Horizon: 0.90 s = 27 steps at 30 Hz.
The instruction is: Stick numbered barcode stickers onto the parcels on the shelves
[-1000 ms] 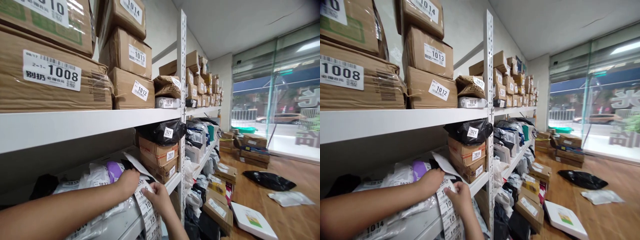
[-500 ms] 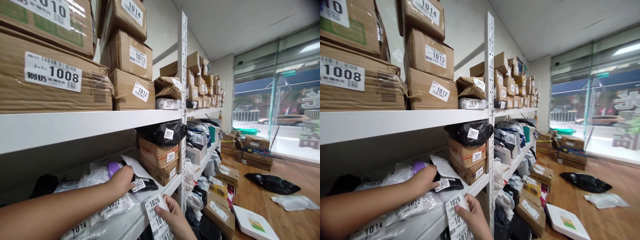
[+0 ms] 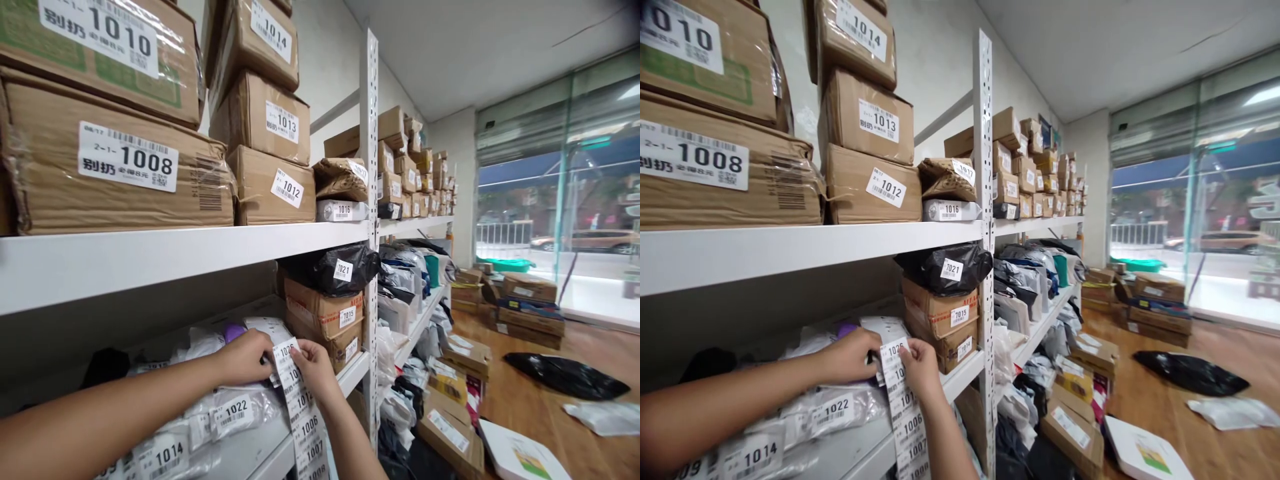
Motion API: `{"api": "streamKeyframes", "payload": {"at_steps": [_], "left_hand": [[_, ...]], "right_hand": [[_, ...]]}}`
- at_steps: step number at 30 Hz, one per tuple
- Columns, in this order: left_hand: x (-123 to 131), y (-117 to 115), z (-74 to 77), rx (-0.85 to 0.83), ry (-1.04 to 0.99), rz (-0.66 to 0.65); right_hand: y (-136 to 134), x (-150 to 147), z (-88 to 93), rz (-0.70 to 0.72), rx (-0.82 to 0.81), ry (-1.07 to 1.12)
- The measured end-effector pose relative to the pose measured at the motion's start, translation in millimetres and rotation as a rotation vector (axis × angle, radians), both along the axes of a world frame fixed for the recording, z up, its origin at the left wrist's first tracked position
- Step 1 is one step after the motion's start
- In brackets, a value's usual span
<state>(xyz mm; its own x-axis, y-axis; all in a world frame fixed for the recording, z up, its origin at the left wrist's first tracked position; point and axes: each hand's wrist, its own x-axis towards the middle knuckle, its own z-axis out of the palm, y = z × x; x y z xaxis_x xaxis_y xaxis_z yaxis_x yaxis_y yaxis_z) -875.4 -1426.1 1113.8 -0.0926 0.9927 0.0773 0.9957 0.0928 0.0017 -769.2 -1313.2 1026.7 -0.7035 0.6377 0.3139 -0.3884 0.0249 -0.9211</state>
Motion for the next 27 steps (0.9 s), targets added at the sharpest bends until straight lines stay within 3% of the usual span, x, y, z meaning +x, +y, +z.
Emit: {"api": "streamKeyframes", "payload": {"at_steps": [4,13,18,23,27], "left_hand": [[-4.0,7.1,7.2,0.052,-0.050,0.127],[-0.9,17.6,-1.5,-0.009,0.177,0.146],[6.3,23.2,-8.5,-0.072,0.299,0.190],[14.8,27.0,-13.9,-0.134,0.340,0.250],[18.6,29.0,-13.3,-0.163,0.341,0.297]], "right_hand": [[-0.7,-15.5,-5.1,-0.060,0.049,-0.063],[-4.5,-20.3,-7.0,-0.384,0.172,-0.189],[-1.5,-3.4,-5.9,-0.310,0.165,-0.273],[-6.1,13.4,-5.8,-0.345,0.109,-0.299],[-12.4,50.2,-10.6,-0.268,0.042,-0.294]]}}
